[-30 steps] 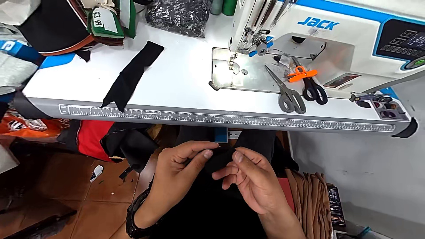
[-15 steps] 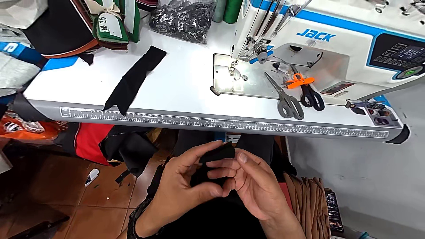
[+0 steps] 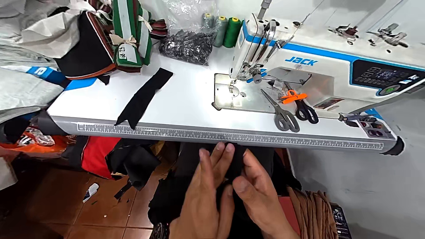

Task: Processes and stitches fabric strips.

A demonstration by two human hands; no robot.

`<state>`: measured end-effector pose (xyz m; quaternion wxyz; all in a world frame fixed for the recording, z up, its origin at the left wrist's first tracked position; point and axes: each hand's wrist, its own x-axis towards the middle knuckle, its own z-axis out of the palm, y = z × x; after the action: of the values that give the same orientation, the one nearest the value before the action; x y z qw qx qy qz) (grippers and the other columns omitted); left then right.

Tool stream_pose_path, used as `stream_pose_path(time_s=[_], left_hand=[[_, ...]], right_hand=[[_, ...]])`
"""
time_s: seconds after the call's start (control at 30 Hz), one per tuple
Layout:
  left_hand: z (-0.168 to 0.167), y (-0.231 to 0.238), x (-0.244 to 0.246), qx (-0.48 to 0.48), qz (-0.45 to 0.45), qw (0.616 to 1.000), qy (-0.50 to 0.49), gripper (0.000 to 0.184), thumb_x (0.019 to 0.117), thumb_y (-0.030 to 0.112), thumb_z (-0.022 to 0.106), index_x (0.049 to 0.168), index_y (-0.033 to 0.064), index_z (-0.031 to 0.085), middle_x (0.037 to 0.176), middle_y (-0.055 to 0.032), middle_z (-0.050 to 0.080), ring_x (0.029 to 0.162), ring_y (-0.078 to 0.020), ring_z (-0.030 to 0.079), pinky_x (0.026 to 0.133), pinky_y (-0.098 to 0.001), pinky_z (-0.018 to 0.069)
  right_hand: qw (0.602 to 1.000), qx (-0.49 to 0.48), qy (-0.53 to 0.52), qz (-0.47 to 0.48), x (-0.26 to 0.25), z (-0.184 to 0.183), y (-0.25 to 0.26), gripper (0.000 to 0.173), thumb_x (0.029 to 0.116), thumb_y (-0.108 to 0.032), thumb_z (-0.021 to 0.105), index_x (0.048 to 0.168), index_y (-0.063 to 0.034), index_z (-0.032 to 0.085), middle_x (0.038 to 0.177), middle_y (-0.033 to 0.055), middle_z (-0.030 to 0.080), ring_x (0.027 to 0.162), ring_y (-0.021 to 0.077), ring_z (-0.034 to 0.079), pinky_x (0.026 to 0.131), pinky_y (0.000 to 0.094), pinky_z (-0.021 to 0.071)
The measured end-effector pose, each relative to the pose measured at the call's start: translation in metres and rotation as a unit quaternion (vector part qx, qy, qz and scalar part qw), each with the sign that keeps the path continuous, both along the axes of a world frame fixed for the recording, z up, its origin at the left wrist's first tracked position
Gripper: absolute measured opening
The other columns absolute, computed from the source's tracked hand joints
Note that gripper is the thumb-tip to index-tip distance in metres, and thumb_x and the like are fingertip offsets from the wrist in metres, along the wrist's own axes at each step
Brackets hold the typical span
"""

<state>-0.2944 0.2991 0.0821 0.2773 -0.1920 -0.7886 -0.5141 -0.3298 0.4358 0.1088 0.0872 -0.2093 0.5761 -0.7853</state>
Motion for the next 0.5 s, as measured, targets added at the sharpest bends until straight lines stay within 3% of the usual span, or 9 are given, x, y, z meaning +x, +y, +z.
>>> stream_pose_path(time_s=[0.03,0.1,0.17,0.23,0.27,0.33,0.4,0.5], left_hand=[[0.000,0.003,0.004,0.023,-0.037,0.999,-0.008,0.080,0.1074,0.018,0.045,0.165,0.0297,-0.010,0.165,-0.0004,0.036,0.150,-0.0216,0.038,0.127,-0.0441,0.0332],[0.005,0.000,0.008,0.105,-0.113,0.988,-0.029,0.079,0.1082,0.019,0.043,0.164,0.0353,-0.009,0.170,0.0005,0.027,0.152,-0.0224,0.035,0.127,-0.0452,0.0313],[0.017,-0.009,0.002,0.172,-0.128,0.976,-0.043,0.066,0.1081,0.027,0.046,0.164,0.0353,0.013,0.167,0.0007,0.033,0.147,-0.0268,0.043,0.121,-0.0507,0.0383],[0.027,-0.023,-0.011,0.169,-0.100,0.978,-0.065,0.050,0.1070,0.037,0.051,0.155,0.0236,0.044,0.154,-0.0034,0.051,0.137,-0.0261,0.054,0.112,-0.0470,0.0488],[0.032,-0.030,-0.019,0.164,-0.118,0.975,-0.088,0.046,0.1052,0.036,0.055,0.148,0.0188,0.053,0.149,-0.0041,0.056,0.134,-0.0246,0.056,0.110,-0.0440,0.0507],[0.038,-0.041,-0.036,0.199,-0.207,0.947,-0.145,0.046,0.0991,0.026,0.066,0.142,0.0125,0.058,0.136,-0.0065,0.064,0.125,-0.0210,0.062,0.105,-0.0369,0.0532],[0.040,-0.040,-0.047,0.268,-0.262,0.912,-0.169,0.042,0.0929,0.013,0.073,0.134,0.0098,0.063,0.117,-0.0077,0.069,0.105,-0.0154,0.068,0.094,-0.0299,0.0575],[0.046,-0.030,-0.048,0.331,-0.225,0.906,-0.140,0.035,0.0882,0.005,0.077,0.120,0.0140,0.066,0.099,-0.0044,0.071,0.088,-0.0092,0.070,0.080,-0.0245,0.0606]], right_hand=[[0.999,0.022,0.008,-0.024,-0.003,0.003,0.000,0.040,0.0987,-0.033,0.068,0.123,-0.0036,0.057,0.106,0.0045,0.069,0.094,0.0085,0.069,0.083,0.0259,0.0599],[0.996,0.059,0.023,-0.056,-0.008,0.005,0.004,0.023,0.0972,-0.025,0.071,0.109,-0.0064,0.065,0.089,0.0030,0.069,0.075,0.0077,0.067,0.067,0.0228,0.0596],[0.994,0.087,0.045,-0.045,-0.015,0.010,0.014,0.014,0.0970,-0.021,0.072,0.102,-0.0080,0.068,0.082,0.0020,0.068,0.067,0.0062,0.065,0.061,0.0202,0.0572],[0.989,0.127,0.078,-0.015,-0.021,0.021,0.024,0.012,0.0975,-0.019,0.071,0.102,-0.0081,0.070,0.081,0.0004,0.068,0.066,0.0042,0.063,0.059,0.0176,0.0545],[0.984,0.150,0.098,0.004,-0.025,0.029,0.028,0.011,0.0978,-0.018,0.070,0.101,-0.0074,0.071,0.082,-0.0002,0.069,0.067,0.0037,0.062,0.059,0.0171,0.0537],[0.971,0.197,0.128,0.031,-0.031,0.046,0.034,0.010,0.0969,-0.016,0.071,0.101,-0.0065,0.073,0.085,-0.0003,0.069,0.070,0.0048,0.063,0.061,0.0180,0.0548],[0.957,0.238,0.161,0.034,-0.037,0.061,0.038,0.015,0.0951,-0.016,0.073,0.108,-0.0082,0.072,0.089,-0.0006,0.071,0.076,0.0071,0.068,0.066,0.0207,0.0591],[0.926,0.295,0.234,-0.020,-0.039,0.079,0.042,0.033,0.0931,-0.021,0.076,0.120,-0.0170,0.058,0.092,-0.0073,0.071,0.078,0.0044,0.070,0.066,0.0194,0.0607]])
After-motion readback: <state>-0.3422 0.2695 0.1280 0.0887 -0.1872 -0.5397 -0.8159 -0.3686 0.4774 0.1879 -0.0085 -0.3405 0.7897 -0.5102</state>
